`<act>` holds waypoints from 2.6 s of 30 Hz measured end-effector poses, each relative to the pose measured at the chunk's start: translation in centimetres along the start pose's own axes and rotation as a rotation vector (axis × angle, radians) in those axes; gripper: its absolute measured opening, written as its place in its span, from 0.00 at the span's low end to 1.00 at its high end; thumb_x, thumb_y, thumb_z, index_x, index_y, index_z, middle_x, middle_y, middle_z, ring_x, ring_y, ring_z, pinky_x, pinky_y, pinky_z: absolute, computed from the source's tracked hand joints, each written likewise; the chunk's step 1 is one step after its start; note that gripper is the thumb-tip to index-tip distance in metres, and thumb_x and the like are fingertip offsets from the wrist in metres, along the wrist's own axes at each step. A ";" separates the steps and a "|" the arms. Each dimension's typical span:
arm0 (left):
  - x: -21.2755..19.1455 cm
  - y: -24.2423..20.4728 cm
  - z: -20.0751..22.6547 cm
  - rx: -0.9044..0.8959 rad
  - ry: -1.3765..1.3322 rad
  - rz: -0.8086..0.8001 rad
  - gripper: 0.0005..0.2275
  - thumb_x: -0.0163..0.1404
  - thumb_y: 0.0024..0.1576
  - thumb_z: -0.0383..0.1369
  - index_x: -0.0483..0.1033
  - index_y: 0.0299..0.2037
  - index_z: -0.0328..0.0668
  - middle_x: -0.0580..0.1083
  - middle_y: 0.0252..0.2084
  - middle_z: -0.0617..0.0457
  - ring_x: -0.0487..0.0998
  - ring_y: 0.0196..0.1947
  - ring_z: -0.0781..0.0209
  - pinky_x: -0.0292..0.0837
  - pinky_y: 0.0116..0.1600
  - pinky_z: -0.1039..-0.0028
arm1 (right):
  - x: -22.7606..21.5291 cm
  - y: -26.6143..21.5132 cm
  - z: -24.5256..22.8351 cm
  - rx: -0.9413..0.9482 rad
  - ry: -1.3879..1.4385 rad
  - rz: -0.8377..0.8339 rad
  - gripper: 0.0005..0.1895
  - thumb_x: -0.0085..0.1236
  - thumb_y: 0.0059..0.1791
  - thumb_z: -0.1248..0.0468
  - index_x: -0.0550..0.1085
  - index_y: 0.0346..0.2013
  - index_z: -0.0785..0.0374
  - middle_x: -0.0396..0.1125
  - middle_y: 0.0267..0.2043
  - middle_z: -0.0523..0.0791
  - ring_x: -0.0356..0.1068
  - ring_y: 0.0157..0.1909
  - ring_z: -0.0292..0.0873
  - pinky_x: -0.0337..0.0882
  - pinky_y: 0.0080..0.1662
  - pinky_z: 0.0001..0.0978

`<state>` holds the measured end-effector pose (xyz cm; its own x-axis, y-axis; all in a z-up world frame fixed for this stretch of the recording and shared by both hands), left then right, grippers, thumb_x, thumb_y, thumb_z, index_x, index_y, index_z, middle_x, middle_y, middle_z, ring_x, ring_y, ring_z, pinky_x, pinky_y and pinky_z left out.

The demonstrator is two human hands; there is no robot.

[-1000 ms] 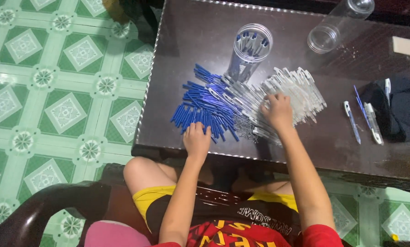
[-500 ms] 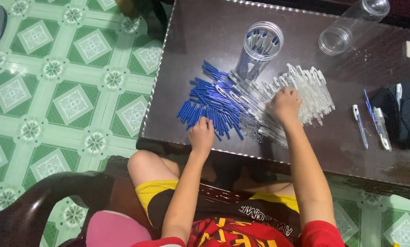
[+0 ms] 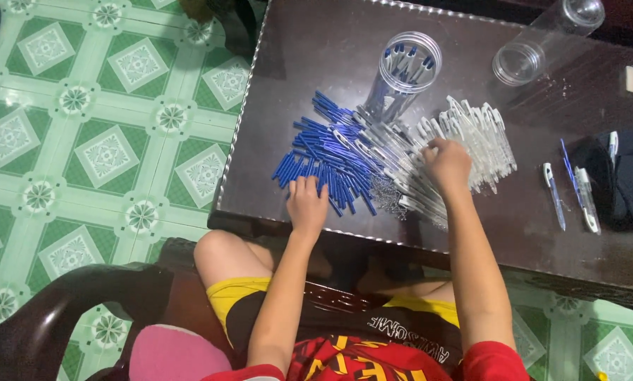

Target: Assembling ballpoint pens by inserting ink refills into blue pen barrels on a table.

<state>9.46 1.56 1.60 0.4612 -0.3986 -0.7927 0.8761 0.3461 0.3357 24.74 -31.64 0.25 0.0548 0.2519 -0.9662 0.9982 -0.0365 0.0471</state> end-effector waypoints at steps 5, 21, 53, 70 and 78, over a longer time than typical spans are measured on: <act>0.8 -0.5 1.8 -0.104 -0.529 -0.058 0.22 0.59 0.57 0.45 0.68 0.54 0.40 0.73 0.46 0.46 0.76 0.45 0.50 0.77 0.45 0.65 | -2.0 -6.8 -4.8 -0.190 0.267 0.092 0.06 0.62 0.51 0.59 0.81 0.39 0.56 0.72 0.32 0.53 0.74 0.40 0.60 0.72 0.46 0.50; 4.8 -1.3 -2.6 -0.615 -1.676 -0.289 0.10 0.38 0.68 0.36 0.65 0.56 0.46 0.66 0.26 0.49 0.64 0.21 0.66 0.58 0.21 0.83 | 3.1 -4.1 -19.4 -0.555 0.017 0.127 0.07 0.67 0.44 0.59 0.80 0.36 0.49 0.70 0.34 0.42 0.72 0.39 0.46 0.75 0.40 0.39; 2.6 -3.5 1.7 -0.439 -1.769 -0.365 0.16 0.51 0.62 0.32 0.74 0.55 0.27 0.79 0.35 0.30 0.76 0.26 0.64 0.66 0.21 0.85 | -9.3 -8.3 -16.3 -0.350 1.309 0.009 0.05 0.54 0.56 0.67 0.70 0.38 0.67 0.72 0.31 0.55 0.77 0.30 0.50 0.77 0.36 0.40; -1.2 -0.5 -2.8 -0.541 -1.964 -0.209 0.11 0.39 0.67 0.31 0.68 0.57 0.42 0.77 0.30 0.45 0.74 0.25 0.65 0.63 0.21 0.85 | -2.4 -6.5 -11.4 0.095 1.694 -0.216 0.03 0.45 0.48 0.64 0.63 0.35 0.56 0.50 0.17 0.38 0.45 0.14 0.32 0.48 0.21 0.26; -1.4 0.0 -6.1 -0.523 -1.925 -0.089 0.10 0.41 0.66 0.31 0.67 0.57 0.46 0.75 0.31 0.41 0.72 0.25 0.62 0.61 0.20 0.85 | 2.5 -9.1 -3.4 -0.273 0.090 -0.128 0.13 0.67 0.44 0.57 0.82 0.43 0.46 0.76 0.37 0.44 0.77 0.41 0.53 0.75 0.45 0.44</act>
<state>7.97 7.35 -0.36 0.2568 -0.5244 0.8118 0.9470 0.3043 -0.1030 15.85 -27.42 -1.78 -0.0824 0.3231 -0.9428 0.9659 0.2590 0.0043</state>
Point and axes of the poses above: each hand's wrist, its own y-axis towards the middle knuckle, its own x-axis out of the palm, z = x × y, the point moved 10 cm from there along y, towards the middle knuckle
